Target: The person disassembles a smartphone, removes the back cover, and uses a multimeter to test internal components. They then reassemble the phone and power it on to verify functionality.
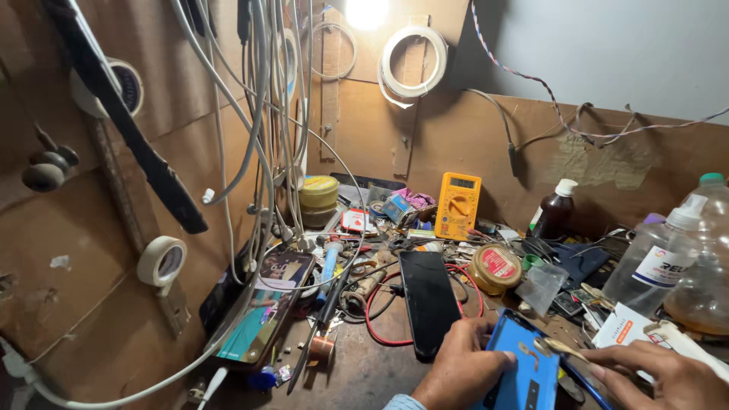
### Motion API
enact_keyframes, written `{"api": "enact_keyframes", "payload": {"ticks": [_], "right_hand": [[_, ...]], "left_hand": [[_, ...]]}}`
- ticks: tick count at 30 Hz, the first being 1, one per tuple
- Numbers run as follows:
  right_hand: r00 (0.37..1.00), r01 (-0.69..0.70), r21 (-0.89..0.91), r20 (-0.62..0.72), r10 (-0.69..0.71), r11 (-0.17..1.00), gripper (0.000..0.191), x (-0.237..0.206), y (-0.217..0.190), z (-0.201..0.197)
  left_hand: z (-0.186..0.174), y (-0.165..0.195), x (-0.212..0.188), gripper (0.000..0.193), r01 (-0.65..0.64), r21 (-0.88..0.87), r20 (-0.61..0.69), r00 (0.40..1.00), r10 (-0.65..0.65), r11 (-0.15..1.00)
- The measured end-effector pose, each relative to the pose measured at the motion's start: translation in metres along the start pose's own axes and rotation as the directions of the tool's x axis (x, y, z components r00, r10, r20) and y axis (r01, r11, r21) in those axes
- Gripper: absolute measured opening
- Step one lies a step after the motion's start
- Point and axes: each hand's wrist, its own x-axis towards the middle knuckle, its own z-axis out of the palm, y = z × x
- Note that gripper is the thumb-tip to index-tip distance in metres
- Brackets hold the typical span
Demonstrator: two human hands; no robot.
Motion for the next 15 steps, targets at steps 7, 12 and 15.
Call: {"api": "enact_keyframes", "payload": {"ticks": [7,12,15], "right_hand": [[0.954,-0.298,-0.085,-0.053,0.294,0.951,0.027,-0.013,-0.030,0.004],[0.946,-0.324,0.009,-0.017,0.324,0.946,0.028,-0.013,-0.027,0.005],[0.982,-0.182,-0.030,-0.047,0.181,0.983,0.030,-0.011,-0.020,-0.004]], "left_hand": [[0.002,0.005,-0.002,0.049,0.052,0.087,-0.074,0.996,-0.046,0.995],[0.004,0.012,-0.006,0.051,0.063,0.060,-0.084,0.995,-0.058,0.996],[0.008,0.015,-0.006,0.050,0.118,0.142,-0.106,0.989,-0.103,0.983]]}}
